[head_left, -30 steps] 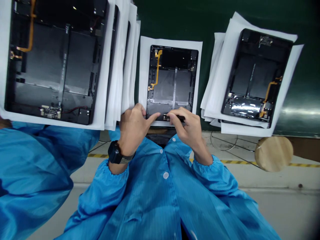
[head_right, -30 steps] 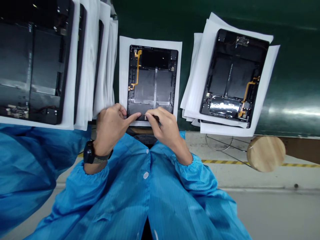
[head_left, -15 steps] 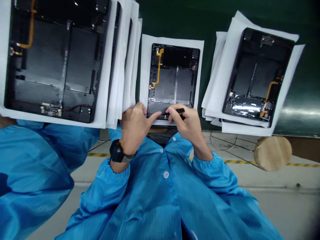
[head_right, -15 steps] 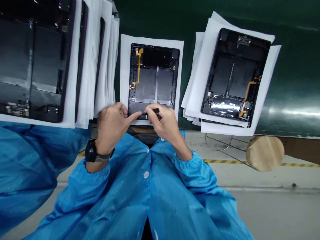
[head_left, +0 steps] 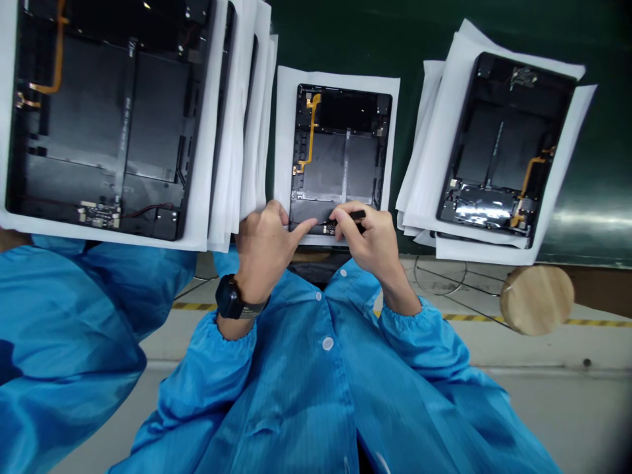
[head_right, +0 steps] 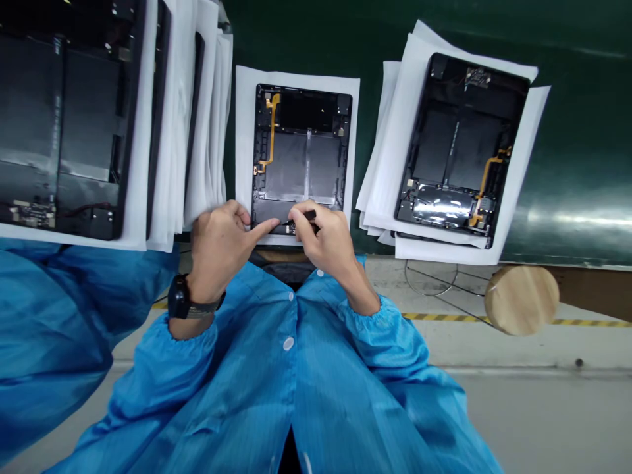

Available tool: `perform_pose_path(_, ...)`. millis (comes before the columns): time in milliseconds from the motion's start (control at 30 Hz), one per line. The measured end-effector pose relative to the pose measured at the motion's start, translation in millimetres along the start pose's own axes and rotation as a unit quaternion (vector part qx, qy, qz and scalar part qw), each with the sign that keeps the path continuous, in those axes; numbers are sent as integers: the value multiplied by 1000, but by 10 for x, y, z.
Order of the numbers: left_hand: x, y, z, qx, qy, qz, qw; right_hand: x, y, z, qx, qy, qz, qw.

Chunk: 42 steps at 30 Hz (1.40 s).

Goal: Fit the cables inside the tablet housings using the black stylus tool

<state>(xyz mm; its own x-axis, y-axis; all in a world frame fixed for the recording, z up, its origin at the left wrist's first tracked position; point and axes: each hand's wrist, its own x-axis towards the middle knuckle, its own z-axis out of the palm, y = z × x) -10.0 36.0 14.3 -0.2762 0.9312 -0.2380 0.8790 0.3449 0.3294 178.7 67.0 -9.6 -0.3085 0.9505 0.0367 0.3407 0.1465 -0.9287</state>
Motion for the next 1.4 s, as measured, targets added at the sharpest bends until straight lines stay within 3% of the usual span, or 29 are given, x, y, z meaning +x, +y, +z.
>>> perform_pose_path(467, 7, 105, -68, 57, -19, -11, 998, 8, -12, 3, 8, 9, 7, 1000)
perform_pose_path(1033, 3, 86, -68, 32, -12, -13, 999, -54, 26, 11, 77, 94, -9, 993)
perform_pose_path(1400, 5, 201, -120, 108, -42, -25, 993, -47, 26, 26, 103, 93, -34, 990)
